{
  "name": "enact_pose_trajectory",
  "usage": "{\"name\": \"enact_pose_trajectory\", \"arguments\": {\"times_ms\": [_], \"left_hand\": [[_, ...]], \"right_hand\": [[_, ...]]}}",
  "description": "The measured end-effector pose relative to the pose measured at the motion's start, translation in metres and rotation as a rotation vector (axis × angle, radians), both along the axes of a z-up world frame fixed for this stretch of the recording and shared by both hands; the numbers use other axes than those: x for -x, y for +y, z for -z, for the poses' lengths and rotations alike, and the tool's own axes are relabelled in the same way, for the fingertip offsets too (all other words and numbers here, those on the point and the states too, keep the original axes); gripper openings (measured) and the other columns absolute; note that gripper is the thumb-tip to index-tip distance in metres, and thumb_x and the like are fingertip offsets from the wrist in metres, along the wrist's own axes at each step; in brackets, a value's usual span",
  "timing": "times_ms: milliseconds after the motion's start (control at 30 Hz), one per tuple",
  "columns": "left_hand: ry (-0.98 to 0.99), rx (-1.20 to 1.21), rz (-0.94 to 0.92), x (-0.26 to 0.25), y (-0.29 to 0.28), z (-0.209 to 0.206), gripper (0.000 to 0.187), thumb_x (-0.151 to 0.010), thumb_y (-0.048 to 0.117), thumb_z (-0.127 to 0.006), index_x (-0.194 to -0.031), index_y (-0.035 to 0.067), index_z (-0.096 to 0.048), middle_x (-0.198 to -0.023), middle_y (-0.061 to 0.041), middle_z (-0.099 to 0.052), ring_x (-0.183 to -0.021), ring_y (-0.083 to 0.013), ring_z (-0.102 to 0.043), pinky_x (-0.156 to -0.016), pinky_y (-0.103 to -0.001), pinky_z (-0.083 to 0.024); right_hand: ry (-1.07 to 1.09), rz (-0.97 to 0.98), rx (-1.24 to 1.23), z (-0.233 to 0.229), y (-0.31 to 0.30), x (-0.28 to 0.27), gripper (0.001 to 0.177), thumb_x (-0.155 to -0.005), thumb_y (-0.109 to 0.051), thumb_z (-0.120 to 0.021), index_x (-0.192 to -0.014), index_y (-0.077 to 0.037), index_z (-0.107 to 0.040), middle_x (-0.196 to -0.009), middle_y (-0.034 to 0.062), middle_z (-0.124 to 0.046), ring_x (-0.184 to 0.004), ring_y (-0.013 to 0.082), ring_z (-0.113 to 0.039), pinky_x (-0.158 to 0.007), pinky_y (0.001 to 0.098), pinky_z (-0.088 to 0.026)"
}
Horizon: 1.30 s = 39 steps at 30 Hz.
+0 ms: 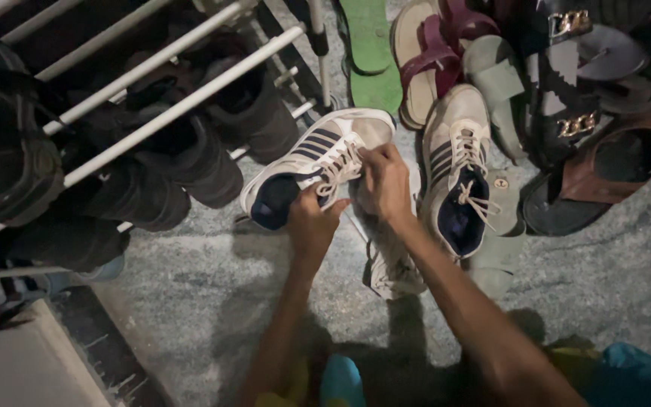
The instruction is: The person cleans a pair of white and blue striped sneakers by hand using a white cloth, wiping the sides, toes, and soles, and then places one sneaker on a shoe rack.
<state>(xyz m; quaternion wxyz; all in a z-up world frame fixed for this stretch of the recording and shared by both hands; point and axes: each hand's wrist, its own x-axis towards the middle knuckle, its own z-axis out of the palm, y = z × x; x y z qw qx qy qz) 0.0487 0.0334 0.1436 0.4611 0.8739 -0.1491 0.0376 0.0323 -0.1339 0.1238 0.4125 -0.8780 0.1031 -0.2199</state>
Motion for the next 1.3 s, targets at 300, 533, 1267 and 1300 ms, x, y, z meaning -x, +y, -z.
{"name": "enact_pose_trajectory", "arguments": {"times_ms": [300, 533, 1267, 1300], "left_hand": [[-0.481, -0.233, -0.135, -0.017, -0.012, 0.105, 0.028, -0.082, 0.030, -0.085, -0.087, 0.010, -0.066, -0.075, -0.013, -0.061, -0.068, -0.0393, -0.062, -0.063, -0.051, -0.048], [0.297, 0.098, -0.078, -0.026, -0.009, 0.074, 0.035, -0.097, 0.041, -0.070, -0.097, 0.007, -0.080, -0.087, -0.018, -0.074, -0.082, -0.0376, -0.072, -0.070, -0.045, -0.054], [0.578, 0.516, 0.093, -0.031, -0.005, 0.081, 0.038, -0.107, 0.026, -0.058, -0.113, -0.007, -0.074, -0.101, -0.013, -0.077, -0.092, -0.0182, -0.068, -0.081, -0.034, -0.052], [0.627, 0.561, 0.078, -0.030, -0.008, 0.078, 0.039, -0.106, 0.027, -0.060, -0.116, -0.008, -0.074, -0.105, -0.011, -0.075, -0.095, -0.0162, -0.065, -0.084, -0.033, -0.052]], "right_hand": [[-0.053, 0.189, -0.001, -0.003, 0.031, 0.010, 0.030, -0.090, 0.010, -0.066, -0.118, 0.001, -0.072, -0.102, 0.0192, -0.060, -0.090, 0.0338, -0.061, -0.080, 0.0393, -0.050], [-0.107, 0.038, 0.138, -0.012, 0.046, 0.028, 0.048, -0.073, 0.014, -0.062, -0.119, 0.000, -0.066, -0.117, 0.0214, -0.061, -0.107, 0.0415, -0.057, -0.095, 0.0468, -0.048], [0.063, -0.152, 0.317, -0.035, -0.028, 0.000, 0.050, -0.071, 0.003, -0.069, -0.121, -0.004, -0.072, -0.114, 0.0111, -0.065, -0.106, 0.0315, -0.057, -0.095, 0.0406, -0.049], [0.052, -0.194, 0.322, -0.036, -0.033, 0.000, 0.044, -0.073, 0.000, -0.070, -0.116, -0.007, -0.073, -0.113, 0.0119, -0.064, -0.109, 0.0315, -0.057, -0.095, 0.0397, -0.049]]}}
